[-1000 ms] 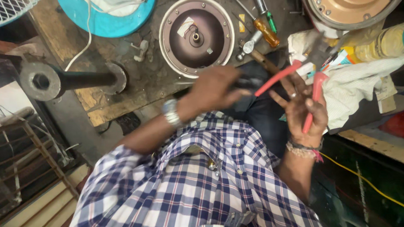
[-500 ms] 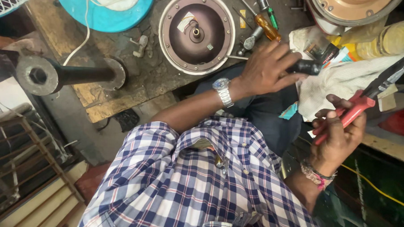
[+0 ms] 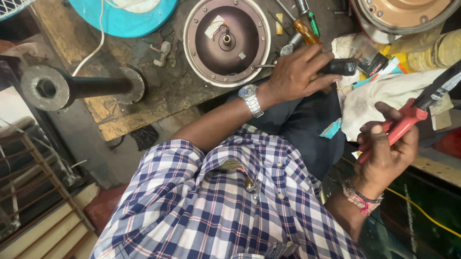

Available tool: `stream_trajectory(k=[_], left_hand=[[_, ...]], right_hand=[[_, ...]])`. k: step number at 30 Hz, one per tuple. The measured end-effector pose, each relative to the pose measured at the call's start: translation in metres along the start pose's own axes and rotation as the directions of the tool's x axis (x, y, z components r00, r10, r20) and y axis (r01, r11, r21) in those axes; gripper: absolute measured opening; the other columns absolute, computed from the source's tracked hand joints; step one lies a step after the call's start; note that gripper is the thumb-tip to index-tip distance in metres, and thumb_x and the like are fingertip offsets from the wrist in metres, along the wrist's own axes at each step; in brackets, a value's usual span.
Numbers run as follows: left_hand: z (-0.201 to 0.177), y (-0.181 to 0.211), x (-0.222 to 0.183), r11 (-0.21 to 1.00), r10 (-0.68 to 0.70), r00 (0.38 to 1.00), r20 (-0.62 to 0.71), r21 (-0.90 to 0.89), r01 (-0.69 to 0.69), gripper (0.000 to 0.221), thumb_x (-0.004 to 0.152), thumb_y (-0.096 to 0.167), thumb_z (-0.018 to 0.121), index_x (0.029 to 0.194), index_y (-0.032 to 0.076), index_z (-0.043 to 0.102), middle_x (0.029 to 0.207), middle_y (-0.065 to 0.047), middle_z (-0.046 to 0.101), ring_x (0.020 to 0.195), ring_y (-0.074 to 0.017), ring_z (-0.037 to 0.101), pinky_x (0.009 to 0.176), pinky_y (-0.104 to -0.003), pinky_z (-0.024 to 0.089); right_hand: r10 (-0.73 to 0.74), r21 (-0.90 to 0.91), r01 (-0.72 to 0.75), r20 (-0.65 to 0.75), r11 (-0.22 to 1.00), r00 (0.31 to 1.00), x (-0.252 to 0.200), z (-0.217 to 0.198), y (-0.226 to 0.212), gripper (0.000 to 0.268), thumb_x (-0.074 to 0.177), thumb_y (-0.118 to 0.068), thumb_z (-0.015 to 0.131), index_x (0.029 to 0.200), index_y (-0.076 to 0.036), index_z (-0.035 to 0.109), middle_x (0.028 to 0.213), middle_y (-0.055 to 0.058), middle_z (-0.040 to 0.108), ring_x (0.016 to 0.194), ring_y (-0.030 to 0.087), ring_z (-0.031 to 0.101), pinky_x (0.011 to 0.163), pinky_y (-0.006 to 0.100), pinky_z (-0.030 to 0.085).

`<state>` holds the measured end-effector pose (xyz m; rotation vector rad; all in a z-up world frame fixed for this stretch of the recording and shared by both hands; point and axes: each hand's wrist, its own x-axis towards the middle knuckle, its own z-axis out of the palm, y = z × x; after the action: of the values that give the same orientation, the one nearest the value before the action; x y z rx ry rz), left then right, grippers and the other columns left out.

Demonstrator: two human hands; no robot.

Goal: The person works on a circular electrical component on a cluttered workbench. They use a screwdriver to adjust internal parts, then use a hammer and chisel to tap and pry components. The person repeatedly handles the component and tools throughout the clip.

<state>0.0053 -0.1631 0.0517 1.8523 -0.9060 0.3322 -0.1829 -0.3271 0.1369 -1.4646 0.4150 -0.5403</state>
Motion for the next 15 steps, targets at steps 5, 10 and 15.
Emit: stream_trajectory(k=[5,10,15], left_hand=[[0.001,-0.003,-0.001,1.0,-0.005,1.0,-0.026,-0.005,0.005,0.049,0.094,0.05,0.075,0.115,0.007,0.064,0.11,-0.01,0.062,0.092,-0.027,0.069,0.067,-0.037,0.057],[0.003,-0.004,-0.001,1.0,0.01,0.999,-0.032,0.001,-0.01,0.048,0.094,0.049,0.075,0.115,0.007,0.064,0.11,-0.009,0.063,0.092,-0.0263,0.069,0.069,-0.036,0.058],[0.006,-0.005,-0.001,1.0,0.003,1.0,-0.01,-0.008,-0.003,0.05,0.094,0.05,0.074,0.116,0.006,0.065,0.108,-0.01,0.063,0.089,-0.0253,0.069,0.065,-0.035,0.057]], right_hand=[[-0.016,-0.018,0.016,-0.014,1.0,1.0,0.002,-0.001,-0.003,0.035,0.105,-0.005,0.076,0.133,0.006,0.057,0.128,0.026,0.069,0.075,0.016,0.066,0.059,0.023,0.05],[-0.029,-0.006,0.029,-0.002,1.0,1.0,0.003,-0.001,-0.009,0.037,0.105,-0.006,0.075,0.135,0.006,0.057,0.129,0.026,0.068,0.077,0.016,0.067,0.059,0.023,0.051],[-0.037,-0.06,0.037,0.001,0.998,0.999,0.006,0.004,-0.014,0.043,0.104,-0.005,0.074,0.142,0.004,0.055,0.131,0.024,0.068,0.085,0.017,0.069,0.066,0.024,0.055]])
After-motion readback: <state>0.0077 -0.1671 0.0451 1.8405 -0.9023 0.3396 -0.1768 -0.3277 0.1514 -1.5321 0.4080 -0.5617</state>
